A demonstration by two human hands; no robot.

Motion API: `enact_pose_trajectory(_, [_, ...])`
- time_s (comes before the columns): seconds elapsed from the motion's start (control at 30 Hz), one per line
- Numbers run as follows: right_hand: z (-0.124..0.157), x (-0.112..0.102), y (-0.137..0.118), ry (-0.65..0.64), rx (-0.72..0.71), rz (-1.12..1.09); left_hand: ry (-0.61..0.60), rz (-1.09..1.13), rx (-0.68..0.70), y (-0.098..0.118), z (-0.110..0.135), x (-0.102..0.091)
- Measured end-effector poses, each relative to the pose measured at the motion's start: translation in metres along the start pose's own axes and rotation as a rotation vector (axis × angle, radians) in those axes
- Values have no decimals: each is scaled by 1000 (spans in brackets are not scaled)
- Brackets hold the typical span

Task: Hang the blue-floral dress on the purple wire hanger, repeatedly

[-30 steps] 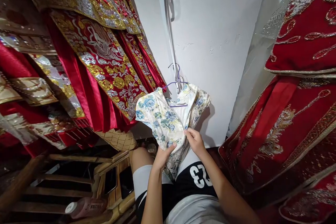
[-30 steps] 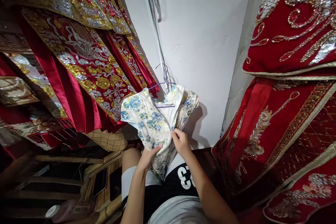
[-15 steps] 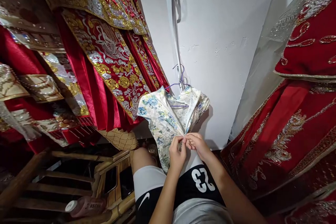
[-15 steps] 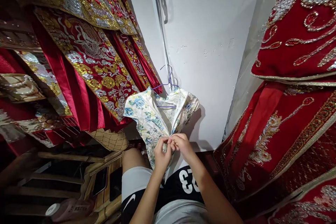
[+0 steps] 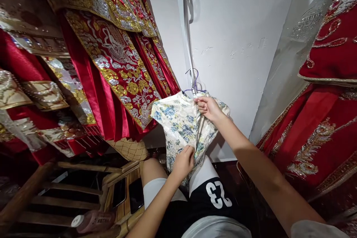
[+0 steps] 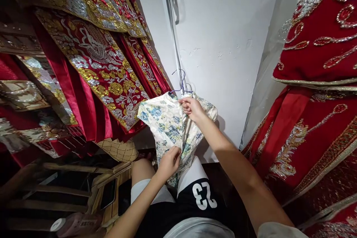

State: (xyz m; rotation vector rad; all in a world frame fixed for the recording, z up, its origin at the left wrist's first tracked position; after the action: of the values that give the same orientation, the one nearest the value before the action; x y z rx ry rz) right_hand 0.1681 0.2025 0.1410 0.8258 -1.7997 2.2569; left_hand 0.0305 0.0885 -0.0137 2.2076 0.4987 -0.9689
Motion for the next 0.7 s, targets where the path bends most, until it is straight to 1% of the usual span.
enact_pose_trajectory(0.07, [7,5,0,25,-103,63,-5,53,21,3,-15,-13])
enact_pose_trajectory(0.1, [12,6,1,43,-160,104,34,97,42,7,-26,-24])
enact_pose_trajectory(0.13, [17,6,2,60,-205,148,105,145,64,11,-39,-39])
enact_pose_trajectory(0.2, [26,8,4,80,-255,234,297,215,114,18,-67,-74])
enact_pose_trajectory(0.23, [29,9,3,77,-266,272,382,220,142,22,-82,-92])
enact_pose_trajectory(0.27, [32,11,2,68,-276,305,436,198,187,27,-97,-107])
enact_pose_trajectory(0.3, [34,13,0,57,-287,333,463,164,237,32,-112,-119])
enact_pose_trajectory(0.33, [35,14,-3,50,-301,356,455,128,289,37,-127,-128])
enact_pose_trajectory(0.37, [35,14,-5,49,-319,372,431,87,338,42,-139,-134])
enact_pose_trajectory(0.43, [31,12,-8,69,-352,385,367,9,406,50,-158,-137])
enact_pose_trajectory(0.5, [22,4,-3,121,-368,386,324,-68,429,57,-167,-136])
enact_pose_trajectory(0.57, [9,-6,11,176,-354,394,354,-100,419,62,-166,-140])
enact_pose_trajectory(0.63, [-2,-17,33,211,-320,409,478,-53,379,62,-161,-156])
enact_pose_trajectory(0.67, [-6,-21,44,218,-301,414,568,6,337,57,-156,-169])
enact_pose_trajectory(0.7, [-7,-26,55,222,-284,416,671,102,271,46,-151,-184])
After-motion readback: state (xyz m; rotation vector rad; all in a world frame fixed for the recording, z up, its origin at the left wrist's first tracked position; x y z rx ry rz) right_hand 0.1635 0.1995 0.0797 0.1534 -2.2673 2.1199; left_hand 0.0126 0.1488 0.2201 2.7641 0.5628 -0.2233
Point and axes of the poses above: each hand's wrist, its own z-axis away from the middle knuckle, its own x-axis out of the palm, y = z × x, the point moved 8 cm from there along -z, towards the middle knuckle, and after that the axes turned 15 degrees about x, right-handed, at the moved point
